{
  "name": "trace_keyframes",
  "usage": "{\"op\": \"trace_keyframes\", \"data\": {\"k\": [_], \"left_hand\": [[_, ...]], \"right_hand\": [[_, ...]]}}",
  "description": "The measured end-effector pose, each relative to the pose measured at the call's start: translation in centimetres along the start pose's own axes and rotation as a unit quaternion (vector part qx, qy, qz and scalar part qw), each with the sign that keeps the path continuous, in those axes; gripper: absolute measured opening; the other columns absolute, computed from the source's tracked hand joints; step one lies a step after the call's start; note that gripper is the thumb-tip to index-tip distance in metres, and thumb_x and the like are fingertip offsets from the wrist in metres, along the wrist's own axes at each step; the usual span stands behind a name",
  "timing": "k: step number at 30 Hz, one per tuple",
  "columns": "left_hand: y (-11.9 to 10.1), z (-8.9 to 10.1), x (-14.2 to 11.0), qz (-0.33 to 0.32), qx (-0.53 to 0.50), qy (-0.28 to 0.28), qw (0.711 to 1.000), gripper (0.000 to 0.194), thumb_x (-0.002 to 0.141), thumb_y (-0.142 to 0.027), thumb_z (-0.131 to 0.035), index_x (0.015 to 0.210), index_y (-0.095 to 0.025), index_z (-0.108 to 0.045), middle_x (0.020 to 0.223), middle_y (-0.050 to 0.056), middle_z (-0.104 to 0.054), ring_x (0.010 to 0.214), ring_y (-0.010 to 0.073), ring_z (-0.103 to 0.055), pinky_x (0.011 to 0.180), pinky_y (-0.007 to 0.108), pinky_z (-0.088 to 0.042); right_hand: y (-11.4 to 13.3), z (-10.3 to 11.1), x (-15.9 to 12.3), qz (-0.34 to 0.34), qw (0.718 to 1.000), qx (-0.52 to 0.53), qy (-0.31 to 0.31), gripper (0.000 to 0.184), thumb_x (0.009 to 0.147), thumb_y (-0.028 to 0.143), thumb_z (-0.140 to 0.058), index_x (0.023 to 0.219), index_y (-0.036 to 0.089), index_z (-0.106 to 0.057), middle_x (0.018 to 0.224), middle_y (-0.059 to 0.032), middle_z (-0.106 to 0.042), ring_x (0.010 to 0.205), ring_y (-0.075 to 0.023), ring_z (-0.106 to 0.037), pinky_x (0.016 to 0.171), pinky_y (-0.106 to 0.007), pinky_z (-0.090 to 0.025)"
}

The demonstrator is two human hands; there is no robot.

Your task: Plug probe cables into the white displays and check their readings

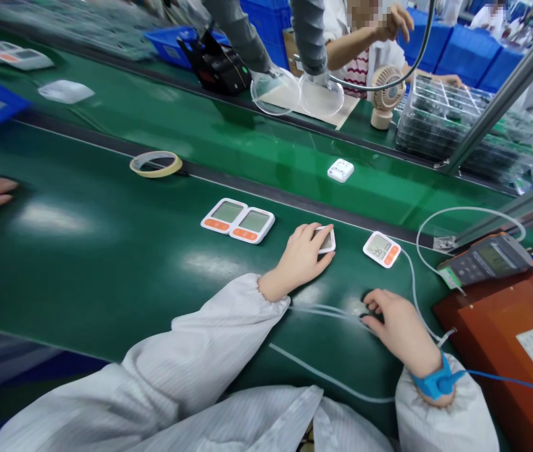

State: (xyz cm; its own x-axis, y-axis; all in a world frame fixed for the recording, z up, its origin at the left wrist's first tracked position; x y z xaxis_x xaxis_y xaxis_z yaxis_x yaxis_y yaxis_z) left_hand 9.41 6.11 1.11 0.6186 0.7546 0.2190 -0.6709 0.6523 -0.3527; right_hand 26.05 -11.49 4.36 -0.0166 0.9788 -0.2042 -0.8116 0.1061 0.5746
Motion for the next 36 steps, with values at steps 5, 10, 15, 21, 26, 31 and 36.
{"op": "trace_keyframes", "data": {"k": [5,10,15,21,26,31,36], "left_hand": [[-0.1,-0.2,0.0,-0.002,0.0,-0.005,1.0,0.059,0.088,-0.037,-0.056,0.142,-0.016,-0.047,0.134,0.018,-0.05,0.123,0.035,-0.043,0.102,0.049,-0.04],[0.1,-0.3,0.1,-0.006,-0.026,-0.015,1.0,0.059,0.087,-0.035,-0.058,0.141,-0.015,-0.048,0.134,0.019,-0.05,0.123,0.0357,-0.043,0.102,0.051,-0.039],[0.0,0.3,0.3,0.035,-0.233,-0.017,0.972,0.059,0.083,-0.042,-0.066,0.134,-0.016,-0.053,0.124,0.015,-0.058,0.115,0.0319,-0.051,0.102,0.049,-0.039],[-2.8,-1.0,-1.0,0.169,-0.757,0.084,0.626,0.065,0.085,-0.061,-0.057,0.134,-0.02,-0.045,0.105,0.009,-0.064,0.085,0.0198,-0.064,0.079,0.035,-0.051],[-3.6,-2.5,-1.7,0.192,-0.836,0.118,0.501,0.069,0.086,-0.055,-0.059,0.143,-0.021,-0.039,0.099,0.007,-0.065,0.078,0.0199,-0.067,0.076,0.035,-0.052],[-4.4,-2.8,-2.2,0.143,-0.855,0.194,0.46,0.072,0.089,-0.051,-0.054,0.15,-0.021,-0.031,0.111,0.011,-0.065,0.081,0.0214,-0.066,0.074,0.036,-0.05],[-5.4,-3.0,-3.0,0.101,-0.811,0.262,0.513,0.067,0.088,-0.053,-0.061,0.145,-0.024,-0.04,0.116,0.01,-0.06,0.086,0.0183,-0.062,0.078,0.033,-0.048]], "right_hand": [[0.4,-0.2,-0.1,-0.013,0.996,-0.061,0.06,0.028,0.076,0.017,-0.08,0.094,0.022,-0.06,0.085,0.0006,-0.063,0.084,-0.0217,-0.061,0.075,-0.034,-0.05],[1.2,-1.7,0.7,0.028,0.998,-0.052,-0.005,0.023,0.088,0.023,-0.072,0.108,0.021,-0.061,0.101,-0.0046,-0.063,0.094,-0.0234,-0.061,0.083,-0.038,-0.053],[2.3,-3.8,1.4,0.104,0.987,-0.081,-0.089,0.022,0.088,0.018,-0.071,0.109,0.02,-0.063,0.117,-0.0104,-0.06,0.103,-0.0273,-0.057,0.089,-0.045,-0.053],[3.0,-4.7,1.4,0.13,0.989,-0.013,-0.076,0.013,0.088,0.007,-0.066,0.088,0.018,-0.059,0.101,-0.0065,-0.063,0.096,-0.0244,-0.058,0.085,-0.041,-0.053],[2.1,-3.2,1.0,0.122,0.986,0.052,-0.097,0.008,0.095,0.013,-0.057,0.095,0.021,-0.06,0.091,-0.0023,-0.067,0.082,-0.0199,-0.064,0.076,-0.035,-0.054],[1.1,-1.0,0.4,0.121,0.964,0.082,-0.223,0.045,0.099,0.011,-0.042,0.14,0.025,-0.049,0.107,-0.0043,-0.068,0.081,-0.0138,-0.067,0.081,-0.028,-0.055],[1.9,-0.6,0.3,0.145,0.949,0.019,-0.278,0.036,0.098,0.011,-0.042,0.127,0.023,-0.061,0.112,-0.0081,-0.062,0.097,-0.0178,-0.063,0.084,-0.031,-0.053]]}}
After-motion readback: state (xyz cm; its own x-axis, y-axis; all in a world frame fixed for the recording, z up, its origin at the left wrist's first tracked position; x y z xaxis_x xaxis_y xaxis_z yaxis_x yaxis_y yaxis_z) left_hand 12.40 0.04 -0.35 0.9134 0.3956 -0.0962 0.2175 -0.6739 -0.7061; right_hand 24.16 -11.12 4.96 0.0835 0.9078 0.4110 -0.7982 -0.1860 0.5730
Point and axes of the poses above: each hand's wrist, its own x-axis towards the middle knuckle, its own z-axis out of the back of the hand, y = z × x, the point moved 3 cm from there along x, towards the middle knuckle
